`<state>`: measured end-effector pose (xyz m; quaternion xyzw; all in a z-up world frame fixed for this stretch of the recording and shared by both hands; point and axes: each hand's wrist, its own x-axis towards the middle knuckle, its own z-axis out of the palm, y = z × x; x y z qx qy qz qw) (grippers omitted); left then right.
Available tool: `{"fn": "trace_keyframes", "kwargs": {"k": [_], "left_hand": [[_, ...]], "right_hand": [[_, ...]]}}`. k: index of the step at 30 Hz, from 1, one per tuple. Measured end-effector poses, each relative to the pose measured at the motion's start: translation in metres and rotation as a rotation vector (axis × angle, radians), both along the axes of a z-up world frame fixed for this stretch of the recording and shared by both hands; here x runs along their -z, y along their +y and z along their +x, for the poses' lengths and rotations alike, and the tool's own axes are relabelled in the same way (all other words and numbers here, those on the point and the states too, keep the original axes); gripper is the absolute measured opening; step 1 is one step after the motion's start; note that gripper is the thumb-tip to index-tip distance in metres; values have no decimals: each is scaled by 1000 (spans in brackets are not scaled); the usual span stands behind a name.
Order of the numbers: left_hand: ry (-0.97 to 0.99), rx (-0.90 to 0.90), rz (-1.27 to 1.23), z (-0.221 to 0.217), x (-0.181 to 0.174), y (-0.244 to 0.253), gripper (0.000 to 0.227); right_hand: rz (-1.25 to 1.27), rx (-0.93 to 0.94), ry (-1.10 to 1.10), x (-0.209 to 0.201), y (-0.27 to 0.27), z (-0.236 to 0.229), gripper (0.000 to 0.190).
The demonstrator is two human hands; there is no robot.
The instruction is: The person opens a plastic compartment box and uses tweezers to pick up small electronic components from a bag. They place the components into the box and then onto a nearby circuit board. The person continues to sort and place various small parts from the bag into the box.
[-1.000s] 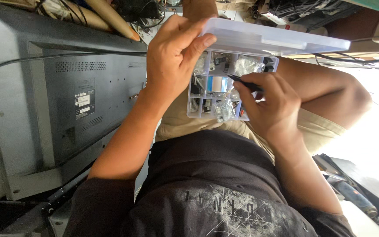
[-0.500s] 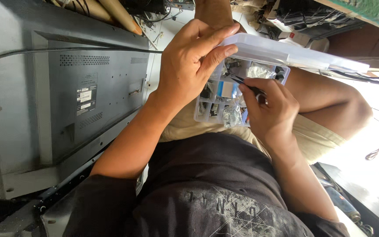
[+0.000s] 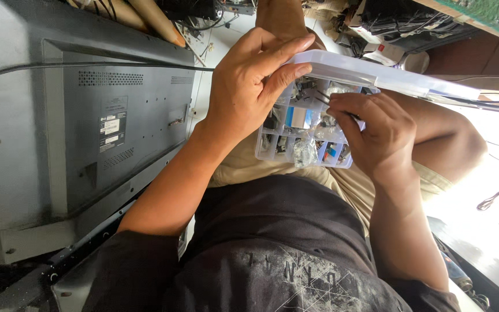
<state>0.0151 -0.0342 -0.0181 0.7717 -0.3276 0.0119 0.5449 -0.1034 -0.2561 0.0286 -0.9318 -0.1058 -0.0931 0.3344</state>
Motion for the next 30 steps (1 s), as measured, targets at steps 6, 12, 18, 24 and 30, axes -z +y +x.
{"fn": "trace_keyframes", "kwargs": {"k": [6,12,18,24,30], "left_hand": [[28,-45,3,0,1,-4,34],[28,-49,19,-1,-3,-4,32],[28,-35,14,1,-6,-4,31],[24,-35,25,0,-4,-3,32],[-23,-15,28,2,-4,0,32]], "right_hand": [[-64,-16,-103,13,-3,6,8],[-122,-21,-126,23,1,12,4],[-119,-57,-79,22,1,14,6],[-99,-20,-71,28,0,9,8],[262,238,-59,25,6,-13,16]]}}
